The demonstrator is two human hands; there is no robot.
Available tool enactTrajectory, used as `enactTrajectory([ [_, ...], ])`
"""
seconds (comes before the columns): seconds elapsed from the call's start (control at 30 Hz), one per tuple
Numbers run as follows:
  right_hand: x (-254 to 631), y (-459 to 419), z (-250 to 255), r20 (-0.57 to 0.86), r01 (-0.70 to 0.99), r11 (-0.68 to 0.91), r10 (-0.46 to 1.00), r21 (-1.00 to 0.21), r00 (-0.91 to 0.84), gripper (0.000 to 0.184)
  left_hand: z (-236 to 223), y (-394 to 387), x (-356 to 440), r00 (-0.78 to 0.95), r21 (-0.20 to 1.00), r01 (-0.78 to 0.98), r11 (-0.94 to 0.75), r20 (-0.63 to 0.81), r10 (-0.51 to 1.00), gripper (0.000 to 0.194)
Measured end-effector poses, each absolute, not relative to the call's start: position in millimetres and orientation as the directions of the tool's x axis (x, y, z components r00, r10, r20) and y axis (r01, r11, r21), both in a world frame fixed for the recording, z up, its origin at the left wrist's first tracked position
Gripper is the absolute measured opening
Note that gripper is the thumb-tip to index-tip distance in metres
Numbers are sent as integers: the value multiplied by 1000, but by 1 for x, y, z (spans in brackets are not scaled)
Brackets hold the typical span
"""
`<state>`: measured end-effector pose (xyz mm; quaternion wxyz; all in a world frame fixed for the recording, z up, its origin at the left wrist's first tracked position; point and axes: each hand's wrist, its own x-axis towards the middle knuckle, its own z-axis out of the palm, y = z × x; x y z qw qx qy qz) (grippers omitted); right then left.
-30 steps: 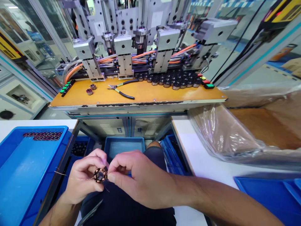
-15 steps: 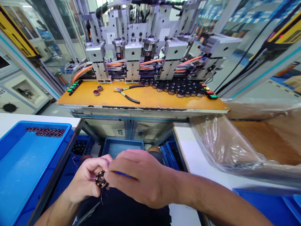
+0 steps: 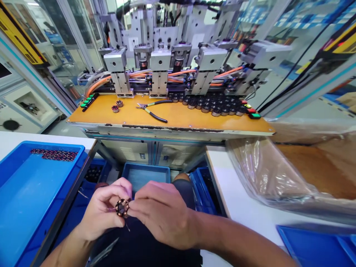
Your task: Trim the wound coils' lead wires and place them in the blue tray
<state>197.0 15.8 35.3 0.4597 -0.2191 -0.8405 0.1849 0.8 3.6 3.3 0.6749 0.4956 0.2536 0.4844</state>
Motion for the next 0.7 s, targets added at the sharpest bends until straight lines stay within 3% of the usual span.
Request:
enactTrajectory([
  [0.1,192,12,31,639,205,747,652,-632,-408,8,6,2,3,309,936,-316,-156,257,916,39],
  [0.17,189,12,27,642,206,734,670,-647,-373,8,6,1,2,274,940,-273,-206,282,920,48],
  [0.27,187,14,23,699,215,784,617,-582,-361,10,6,0,-4,353,974,-221,-53,130,927,56],
  [0.37,187,14,22,733,254,811,585,-527,-348,11,6,-2,-8,454,978,-151,145,-62,889,30],
  [0.43,187,13,23,732,300,805,591,-512,-338,11,6,-5,-7,428,971,-168,167,-81,900,23],
  [0.7,188,15,31,667,410,765,639,-497,-382,11,0,-7,3,307,857,-515,-15,201,930,24],
])
